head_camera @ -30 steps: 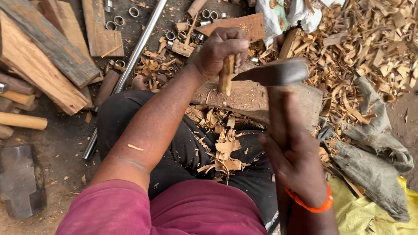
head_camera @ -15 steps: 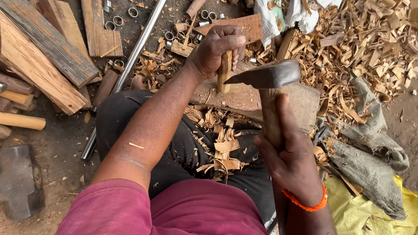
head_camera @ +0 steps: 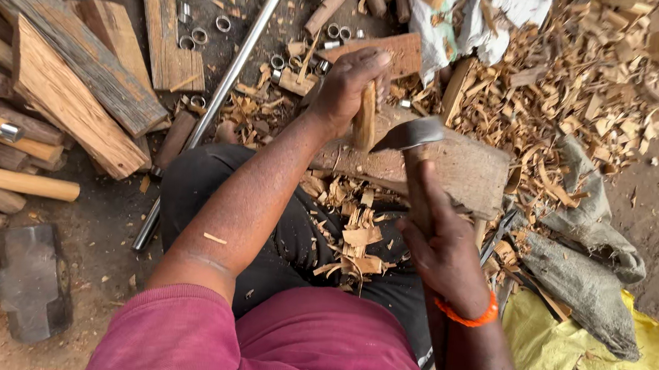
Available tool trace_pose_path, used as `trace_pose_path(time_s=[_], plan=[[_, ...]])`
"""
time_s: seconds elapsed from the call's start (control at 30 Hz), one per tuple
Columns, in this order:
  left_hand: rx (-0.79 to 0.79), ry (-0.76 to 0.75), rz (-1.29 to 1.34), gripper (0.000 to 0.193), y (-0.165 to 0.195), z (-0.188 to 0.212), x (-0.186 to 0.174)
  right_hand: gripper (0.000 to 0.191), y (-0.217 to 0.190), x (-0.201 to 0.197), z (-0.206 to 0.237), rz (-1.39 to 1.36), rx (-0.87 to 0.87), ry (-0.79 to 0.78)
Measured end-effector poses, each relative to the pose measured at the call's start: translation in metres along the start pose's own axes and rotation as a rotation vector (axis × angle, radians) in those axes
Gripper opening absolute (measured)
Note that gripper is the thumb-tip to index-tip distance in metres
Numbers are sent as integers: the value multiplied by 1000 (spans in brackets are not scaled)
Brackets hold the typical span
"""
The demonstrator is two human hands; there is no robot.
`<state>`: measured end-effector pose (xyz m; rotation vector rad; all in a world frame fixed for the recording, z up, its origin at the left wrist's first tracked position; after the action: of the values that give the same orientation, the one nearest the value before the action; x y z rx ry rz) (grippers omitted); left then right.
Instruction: The person sits cross-legged on the ground and uses a hammer and chisel to carve a small piece of wood. They repeatedly strike the chisel to shape the wood, occasionally rotating it to work on different sides.
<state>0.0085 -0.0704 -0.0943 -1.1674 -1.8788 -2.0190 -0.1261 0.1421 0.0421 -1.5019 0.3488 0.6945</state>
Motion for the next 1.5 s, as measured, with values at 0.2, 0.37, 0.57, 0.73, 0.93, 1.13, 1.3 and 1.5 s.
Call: trace_pose_path(time_s=[0.2,0.37,0.57,0.73,0.93,1.13,1.3,1.5], plan=[[18,-30,-11,34,-10,-1,3,84,-36,-6,-9,-15,-77,4],[-9,10,50,28,2,0,4,88,-4,17,-12,-25,-86,-33],[-114,26,106,53,18,10,5,88,30,14,-13,-118,46,-47],[33,-139,-68,55,26,9,15,90,-3,-24,0,-110,106,66],[32,-190,-55,54,23,7,18,89,-57,-35,-4,-146,-111,114],[51,-209,-26,52,26,3,21,91,-51,-9,-31,-59,-156,-9],[-17,-246,-3,53,22,2,22,88,-32,-29,-6,-221,-13,55],[2,-235,1,55,28,4,22,91,-22,-1,-18,-124,-135,5]])
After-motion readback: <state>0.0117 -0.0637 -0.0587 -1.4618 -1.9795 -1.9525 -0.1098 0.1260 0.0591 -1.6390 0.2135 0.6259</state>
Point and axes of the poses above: each hand's wrist, its own z-axis away from the middle knuckle, its own x-axis out of the palm, y = z × x, the point moved 6 cm from there along -z, towards the middle knuckle, and after that the axes turned 2 degrees about -y, right-handed, at the moved point
